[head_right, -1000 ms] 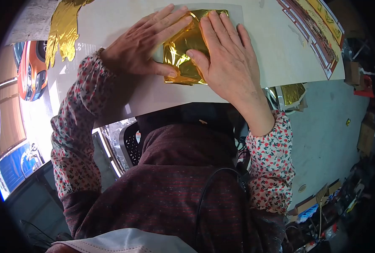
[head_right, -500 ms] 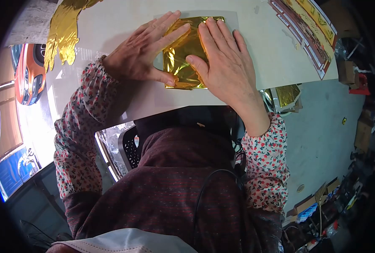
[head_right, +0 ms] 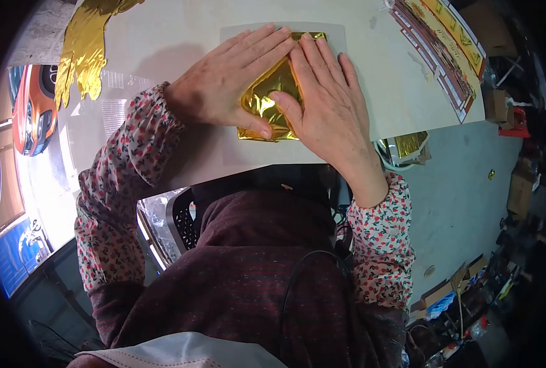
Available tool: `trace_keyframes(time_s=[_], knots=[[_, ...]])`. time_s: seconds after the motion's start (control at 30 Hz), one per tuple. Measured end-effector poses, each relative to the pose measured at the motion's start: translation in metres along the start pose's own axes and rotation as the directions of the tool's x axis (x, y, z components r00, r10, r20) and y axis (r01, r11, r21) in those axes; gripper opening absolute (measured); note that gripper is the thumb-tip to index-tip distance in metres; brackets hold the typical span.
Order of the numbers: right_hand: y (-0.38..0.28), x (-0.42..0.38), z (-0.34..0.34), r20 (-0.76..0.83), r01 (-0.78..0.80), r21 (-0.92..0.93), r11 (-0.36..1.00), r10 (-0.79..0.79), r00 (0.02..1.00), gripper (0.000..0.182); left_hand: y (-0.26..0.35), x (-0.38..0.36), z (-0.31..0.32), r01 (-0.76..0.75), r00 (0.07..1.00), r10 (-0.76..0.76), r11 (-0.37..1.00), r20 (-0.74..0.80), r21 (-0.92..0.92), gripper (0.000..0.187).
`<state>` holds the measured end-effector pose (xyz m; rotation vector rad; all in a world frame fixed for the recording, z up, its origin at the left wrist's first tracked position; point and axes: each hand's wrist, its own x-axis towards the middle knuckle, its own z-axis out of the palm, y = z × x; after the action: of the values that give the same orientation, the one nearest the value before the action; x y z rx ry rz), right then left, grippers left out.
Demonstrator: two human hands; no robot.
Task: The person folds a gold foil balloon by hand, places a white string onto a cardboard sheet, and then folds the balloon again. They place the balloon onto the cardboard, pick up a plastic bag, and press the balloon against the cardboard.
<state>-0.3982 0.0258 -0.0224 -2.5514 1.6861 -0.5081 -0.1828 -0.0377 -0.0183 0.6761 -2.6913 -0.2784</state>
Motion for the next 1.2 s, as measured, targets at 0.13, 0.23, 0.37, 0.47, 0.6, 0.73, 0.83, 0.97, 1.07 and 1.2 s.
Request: trace_keyframes(time_s=[0.13, 0.23, 0.37, 0.47, 0.6, 0.73, 0.83, 0.97, 1.07, 1.2], knots=[[-0.004, 0.004, -0.005, 0.008, -0.065, 0.07, 0.995, 0.065, 0.998, 0.082, -0.001, -0.002, -0.001, 0.018, 1.0, -0.018, 1.0, 0.012, 0.002, 0.118], [-0.005, 0.005, -0.007, -0.001, -0.117, 0.031, 0.993, 0.117, 0.993, 0.089, 0.001, -0.002, -0.001, 0.029, 0.999, -0.029, 0.999, 0.031, 0.015, 0.119], [-0.003, 0.002, -0.007, -0.026, -0.15, 0.013, 0.989, 0.15, 0.988, 0.089, 0.001, 0.004, 0.0, 0.031, 0.998, -0.034, 0.998, 0.052, 0.047, 0.119], [0.004, 0.003, -0.01, -0.053, -0.167, 0.126, 0.978, 0.175, 0.983, 0.078, 0.001, 0.002, 0.001, 0.035, 0.996, -0.04, 0.997, 0.074, 0.065, 0.119], [0.023, 0.01, -0.017, -0.132, -0.135, 0.305, 0.943, 0.182, 0.974, 0.056, -0.001, -0.001, 0.003, 0.031, 0.997, -0.038, 0.996, 0.074, 0.086, 0.118], [0.028, 0.011, -0.008, -0.125, 0.01, 0.039, 0.999, -0.005, 0.992, 0.05, 0.0, -0.001, 0.005, 0.035, 0.997, -0.041, 0.996, 0.067, 0.084, 0.117], [0.031, 0.004, -0.004, -0.16, -0.081, -0.13, 0.988, 0.06, 0.985, 0.046, -0.003, -0.004, 0.007, 0.04, 0.997, -0.047, 0.994, 0.065, 0.1, 0.116], [0.011, -0.042, -0.024, -0.298, -0.015, 0.077, 0.997, 0.037, 0.954, 0.036, -0.002, -0.002, 0.009, 0.034, 0.998, -0.039, 0.995, 0.051, 0.097, 0.114], [-0.042, -0.08, -0.021, -0.271, 0.128, 0.137, 0.982, -0.087, 0.959, 0.042, -0.002, -0.002, 0.006, 0.025, 0.997, -0.033, 0.993, 0.063, 0.119, 0.112], [-0.069, -0.096, -0.022, -0.119, 0.047, 0.154, 0.987, -0.029, 0.993, 0.046, -0.004, -0.002, 0.008, 0.021, 0.996, -0.034, 0.989, 0.083, 0.144, 0.111]])
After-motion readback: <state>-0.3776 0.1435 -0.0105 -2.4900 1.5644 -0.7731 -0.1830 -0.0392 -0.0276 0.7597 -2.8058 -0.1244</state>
